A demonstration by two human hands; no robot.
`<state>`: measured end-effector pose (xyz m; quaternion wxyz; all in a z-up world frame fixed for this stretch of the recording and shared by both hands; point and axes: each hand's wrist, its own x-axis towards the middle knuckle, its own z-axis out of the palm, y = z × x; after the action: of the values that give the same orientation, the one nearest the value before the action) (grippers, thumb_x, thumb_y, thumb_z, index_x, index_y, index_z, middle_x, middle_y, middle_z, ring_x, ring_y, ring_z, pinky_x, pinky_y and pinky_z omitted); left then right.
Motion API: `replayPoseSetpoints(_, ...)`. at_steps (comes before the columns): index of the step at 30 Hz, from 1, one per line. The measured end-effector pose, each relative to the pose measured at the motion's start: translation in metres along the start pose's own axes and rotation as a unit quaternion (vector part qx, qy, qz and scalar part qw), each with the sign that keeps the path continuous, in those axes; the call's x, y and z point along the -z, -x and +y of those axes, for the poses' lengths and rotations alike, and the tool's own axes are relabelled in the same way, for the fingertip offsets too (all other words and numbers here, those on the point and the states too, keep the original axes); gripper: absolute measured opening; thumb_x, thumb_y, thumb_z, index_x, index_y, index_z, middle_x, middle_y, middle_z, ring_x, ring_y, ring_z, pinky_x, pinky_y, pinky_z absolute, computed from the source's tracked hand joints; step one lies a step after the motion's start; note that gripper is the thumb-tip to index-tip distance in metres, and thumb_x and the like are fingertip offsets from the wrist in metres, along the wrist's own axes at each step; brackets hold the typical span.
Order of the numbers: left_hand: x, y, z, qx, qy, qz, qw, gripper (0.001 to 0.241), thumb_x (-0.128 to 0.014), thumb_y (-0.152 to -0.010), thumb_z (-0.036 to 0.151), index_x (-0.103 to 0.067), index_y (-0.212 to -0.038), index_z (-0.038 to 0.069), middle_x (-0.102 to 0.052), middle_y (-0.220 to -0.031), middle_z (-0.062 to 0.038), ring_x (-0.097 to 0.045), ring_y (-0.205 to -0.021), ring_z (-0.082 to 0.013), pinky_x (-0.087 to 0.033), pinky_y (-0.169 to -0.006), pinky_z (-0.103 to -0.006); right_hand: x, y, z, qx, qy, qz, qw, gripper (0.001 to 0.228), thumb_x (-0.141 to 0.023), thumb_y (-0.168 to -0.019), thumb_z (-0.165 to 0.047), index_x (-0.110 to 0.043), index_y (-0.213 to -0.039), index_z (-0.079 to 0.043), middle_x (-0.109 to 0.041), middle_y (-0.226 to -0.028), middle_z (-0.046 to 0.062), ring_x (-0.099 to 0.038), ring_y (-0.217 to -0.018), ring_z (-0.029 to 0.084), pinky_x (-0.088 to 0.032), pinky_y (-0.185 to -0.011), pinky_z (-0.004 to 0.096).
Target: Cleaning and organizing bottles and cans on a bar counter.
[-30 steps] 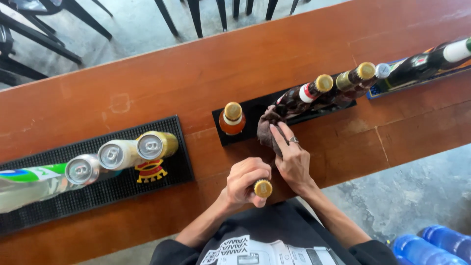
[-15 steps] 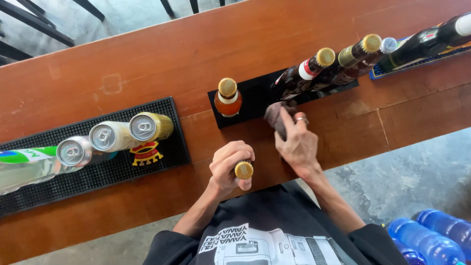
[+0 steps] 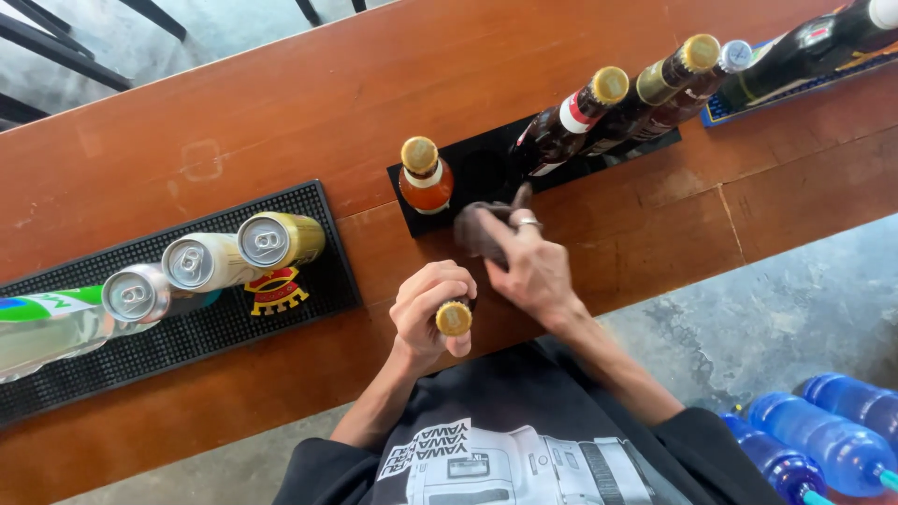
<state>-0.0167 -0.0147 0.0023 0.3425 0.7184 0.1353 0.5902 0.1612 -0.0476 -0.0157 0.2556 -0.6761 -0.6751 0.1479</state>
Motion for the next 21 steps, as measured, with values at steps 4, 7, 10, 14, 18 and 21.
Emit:
replayPoseSetpoints(4,0.002,0.001,-0.001,-0.001,0.005,-0.004,1.0,0.046,-0.062,-0.105,0.043,-0.057,-0.11,-0.003,-0.066,-0.087,-0.015,-0.064,-0.073,-0.0267,-0.057,-0.066,-0.0363,0.019,0.007,0.04,-0.074,0.025,0.099,0.992,0.055,-0.072,-0.081,-0.021,-0.065,-0.135,-0.017,-0.065,-0.114,0.02,-0.068,-0.092,0.04,-0.057,-0.077,0.047)
replayPoseSetpoints(7,0.003,-0.001,0.001,0.003,0.001,-0.009,1.0,0.046,-0.061,-0.105,0.044,-0.057,-0.111,-0.002,-0.066,-0.088,-0.014,-0.065,-0.074,-0.0269,-0.057,-0.067,-0.0364,0.035,0.007,0.072,-0.128,0.05,0.14,0.981,0.053,-0.073,-0.084,-0.02,-0.067,-0.137,-0.017,-0.065,-0.114,0.021,-0.066,-0.098,0.043,-0.056,-0.083,0.05)
replayPoseSetpoints(10,0.003,0.0,0.002,0.012,0.005,-0.011,1.0,0.047,-0.061,-0.105,0.045,-0.057,-0.111,-0.002,-0.066,-0.089,-0.015,-0.065,-0.074,-0.0266,-0.056,-0.066,-0.0352,0.036,0.006,0.097,-0.143,0.094,0.153,0.973,0.056,-0.074,-0.086,-0.021,-0.066,-0.14,-0.016,-0.064,-0.115,0.023,-0.066,-0.1,0.045,-0.055,-0.084,0.052)
replayPoseSetpoints(14,0.001,-0.002,0.004,0.025,0.01,-0.011,1.0,0.049,-0.061,-0.104,0.047,-0.057,-0.11,-0.001,-0.066,-0.089,-0.015,-0.064,-0.073,-0.0255,-0.055,-0.065,-0.0345,0.016,0.004,0.073,-0.106,0.062,0.134,0.983,0.051,-0.075,-0.083,-0.024,-0.065,-0.132,-0.015,-0.065,-0.123,0.022,-0.067,-0.099,0.043,-0.056,-0.083,0.049)
replayPoseSetpoints(18,0.002,-0.001,0.006,0.029,-0.001,-0.014,0.999,0.047,-0.061,-0.104,0.045,-0.058,-0.109,-0.001,-0.066,-0.089,-0.015,-0.065,-0.075,-0.0268,-0.057,-0.067,-0.0362,0.012,0.006,0.041,-0.097,0.005,0.048,0.994,0.057,-0.072,-0.08,-0.022,-0.066,-0.136,-0.018,-0.064,-0.117,0.021,-0.066,-0.09,0.042,-0.056,-0.078,0.049)
replayPoseSetpoints(21,0.002,-0.003,0.007,0.047,0.003,-0.015,0.999,0.047,-0.062,-0.105,0.044,-0.058,-0.108,-0.002,-0.067,-0.09,-0.015,-0.065,-0.075,-0.0263,-0.056,-0.067,-0.036,0.02,0.006,0.075,-0.073,0.02,0.126,0.989,0.053,-0.07,-0.08,-0.019,-0.068,-0.133,-0.019,-0.065,-0.118,0.022,-0.067,-0.099,0.041,-0.057,-0.084,0.047)
